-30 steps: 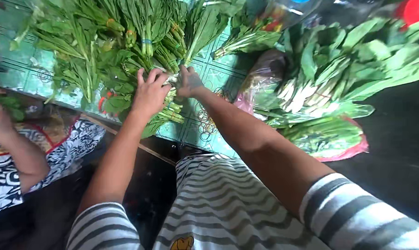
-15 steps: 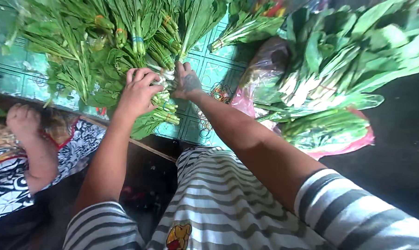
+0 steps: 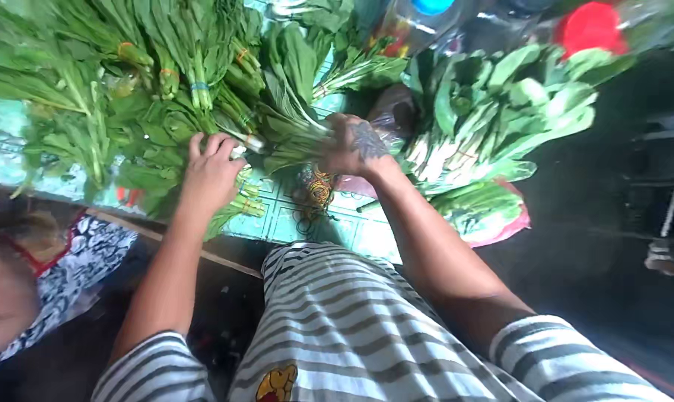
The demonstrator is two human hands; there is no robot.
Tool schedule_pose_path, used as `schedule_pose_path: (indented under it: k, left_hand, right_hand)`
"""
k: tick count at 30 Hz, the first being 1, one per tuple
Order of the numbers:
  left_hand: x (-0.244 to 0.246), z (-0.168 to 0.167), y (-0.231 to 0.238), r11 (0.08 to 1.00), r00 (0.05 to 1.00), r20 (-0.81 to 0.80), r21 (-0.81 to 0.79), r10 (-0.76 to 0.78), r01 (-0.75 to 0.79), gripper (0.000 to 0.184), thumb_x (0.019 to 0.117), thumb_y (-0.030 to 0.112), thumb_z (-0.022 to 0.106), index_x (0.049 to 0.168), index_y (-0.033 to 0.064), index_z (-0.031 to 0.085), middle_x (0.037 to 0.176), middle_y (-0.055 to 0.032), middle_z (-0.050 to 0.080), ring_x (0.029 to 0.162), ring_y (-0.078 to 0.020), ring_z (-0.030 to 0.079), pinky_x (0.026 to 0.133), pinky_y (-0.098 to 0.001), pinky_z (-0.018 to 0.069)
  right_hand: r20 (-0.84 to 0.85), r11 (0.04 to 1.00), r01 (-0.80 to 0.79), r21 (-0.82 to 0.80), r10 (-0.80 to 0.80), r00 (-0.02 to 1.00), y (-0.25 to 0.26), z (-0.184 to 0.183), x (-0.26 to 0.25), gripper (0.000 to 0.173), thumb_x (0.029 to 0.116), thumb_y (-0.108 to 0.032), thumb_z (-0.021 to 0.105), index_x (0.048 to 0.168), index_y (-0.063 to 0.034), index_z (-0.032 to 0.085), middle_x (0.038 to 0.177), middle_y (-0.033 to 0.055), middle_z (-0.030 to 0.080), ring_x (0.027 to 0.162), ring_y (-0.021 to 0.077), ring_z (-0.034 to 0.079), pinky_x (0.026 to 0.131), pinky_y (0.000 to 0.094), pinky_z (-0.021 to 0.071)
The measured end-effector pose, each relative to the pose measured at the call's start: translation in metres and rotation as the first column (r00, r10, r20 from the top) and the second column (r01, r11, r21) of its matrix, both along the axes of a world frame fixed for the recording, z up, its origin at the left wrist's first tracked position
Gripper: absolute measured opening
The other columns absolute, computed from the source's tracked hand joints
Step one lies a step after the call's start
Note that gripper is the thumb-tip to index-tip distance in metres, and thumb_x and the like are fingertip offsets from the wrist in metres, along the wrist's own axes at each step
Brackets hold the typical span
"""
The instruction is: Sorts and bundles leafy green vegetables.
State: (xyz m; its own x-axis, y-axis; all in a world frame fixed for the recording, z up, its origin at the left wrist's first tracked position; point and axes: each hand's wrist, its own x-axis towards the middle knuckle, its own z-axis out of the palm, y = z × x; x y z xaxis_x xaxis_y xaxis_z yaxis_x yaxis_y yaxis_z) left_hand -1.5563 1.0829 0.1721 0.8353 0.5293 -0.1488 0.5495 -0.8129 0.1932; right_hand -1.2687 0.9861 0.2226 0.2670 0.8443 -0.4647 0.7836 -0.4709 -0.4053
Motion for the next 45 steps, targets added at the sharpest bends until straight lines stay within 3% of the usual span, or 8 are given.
schedule_pose_path:
  k: [3,8,15,21,29,34,39,45]
  left_hand:
    - [0.030,0.022,-0.054,0.956,0.916,0.384,-0.293,0.118,0.000,0.037,0.0861,0.046,0.075,0.104,0.0142,0.076,0.120,-0.0064,0.067,0.122,-0.0262,0.058,0.105,-0.0529,0.0456]
    - [0.124,0.038,-0.136,0.326,0.628,0.594,-0.803,0.503,0.498,0.075,0.0911,0.065,0.064,0.143,0.0151,0.045,0.125,-0.0018,0.065,0.108,-0.0185,0.068,0.090,-0.0397,0.0606]
    - [0.269,0.098,-0.165,0.356,0.416,0.654,-0.722,0.633,0.593,0.056,0.0867,0.010,0.080,0.134,-0.0022,0.052,0.120,-0.0108,0.069,0.110,-0.0182,0.069,0.094,-0.0385,0.0623]
    - [0.341,0.052,-0.177,0.684,0.728,0.469,-0.729,0.499,0.001,0.071,0.0911,0.035,0.073,0.141,-0.0075,0.045,0.131,-0.0264,0.058,0.118,-0.0341,0.061,0.101,-0.0490,0.0520]
    - [0.343,0.044,-0.170,0.811,0.802,0.452,-0.581,0.390,-0.067,0.058,0.0949,0.033,0.069,0.139,-0.0009,0.054,0.116,-0.0206,0.067,0.108,-0.0353,0.067,0.094,-0.0540,0.0551]
    - [0.298,0.045,-0.161,0.785,0.792,0.483,-0.619,0.373,0.008,0.062,0.0932,0.031,0.073,0.144,0.0006,0.052,0.121,-0.0175,0.068,0.112,-0.0300,0.067,0.097,-0.0488,0.0564]
    - [0.195,0.023,-0.124,0.885,0.772,0.506,-0.439,0.384,-0.153,0.037,0.0954,0.028,0.071,0.125,0.0057,0.067,0.118,-0.0135,0.068,0.104,-0.0247,0.069,0.089,-0.0441,0.0598]
    - [0.068,0.011,-0.042,0.868,0.862,0.105,-0.061,0.496,-0.492,0.041,0.0882,0.032,0.077,0.126,0.0180,0.071,0.141,-0.0233,0.054,0.136,-0.0504,0.042,0.108,-0.0744,0.0303]
  right_hand:
    - [-0.093,0.961,0.174,0.213,-0.157,0.983,-0.055,0.039,0.018,0.089,0.0527,-0.036,0.093,0.133,-0.0113,0.062,0.116,0.0124,0.069,0.106,0.0280,0.067,0.089,0.0555,0.0562]
    - [-0.099,0.750,0.335,0.570,-0.342,0.934,-0.135,0.074,0.020,0.098,0.0603,-0.032,0.088,0.147,-0.0084,0.050,0.121,0.0131,0.064,0.103,0.0218,0.066,0.082,0.0441,0.0589]
    - [0.189,0.400,0.124,0.908,-0.657,0.730,-0.187,0.044,0.050,0.089,0.0740,-0.045,0.083,0.139,0.0049,0.049,0.129,0.0238,0.059,0.121,0.0319,0.059,0.101,0.0476,0.0520]
    - [0.232,0.635,0.388,0.668,-0.674,0.702,-0.207,0.001,0.107,0.107,0.0710,-0.035,0.086,0.158,-0.0048,0.033,0.147,0.0287,0.042,0.130,0.0448,0.050,0.099,0.0600,0.0502]
    - [0.241,0.653,0.318,0.687,-0.618,0.748,-0.206,0.005,0.131,0.081,0.0700,-0.047,0.085,0.136,-0.0075,0.061,0.130,0.0240,0.056,0.115,0.0371,0.059,0.092,0.0502,0.0543]
    - [0.281,0.780,0.313,0.542,-0.519,0.808,-0.215,0.026,0.133,0.087,0.0781,-0.060,0.081,0.142,-0.0068,0.054,0.143,0.0290,0.048,0.125,0.0431,0.055,0.097,0.0562,0.0521]
    - [0.323,0.648,0.066,0.759,-0.462,0.826,-0.213,0.045,0.124,0.068,0.0869,-0.046,0.078,0.131,0.0030,0.060,0.127,0.0339,0.054,0.106,0.0386,0.062,0.087,0.0455,0.0556]
    - [0.184,0.602,-0.090,0.793,-0.095,0.978,-0.136,0.027,0.032,0.041,0.0938,-0.030,0.069,0.113,0.0053,0.064,0.107,0.0265,0.064,0.101,0.0365,0.063,0.087,0.0493,0.0541]
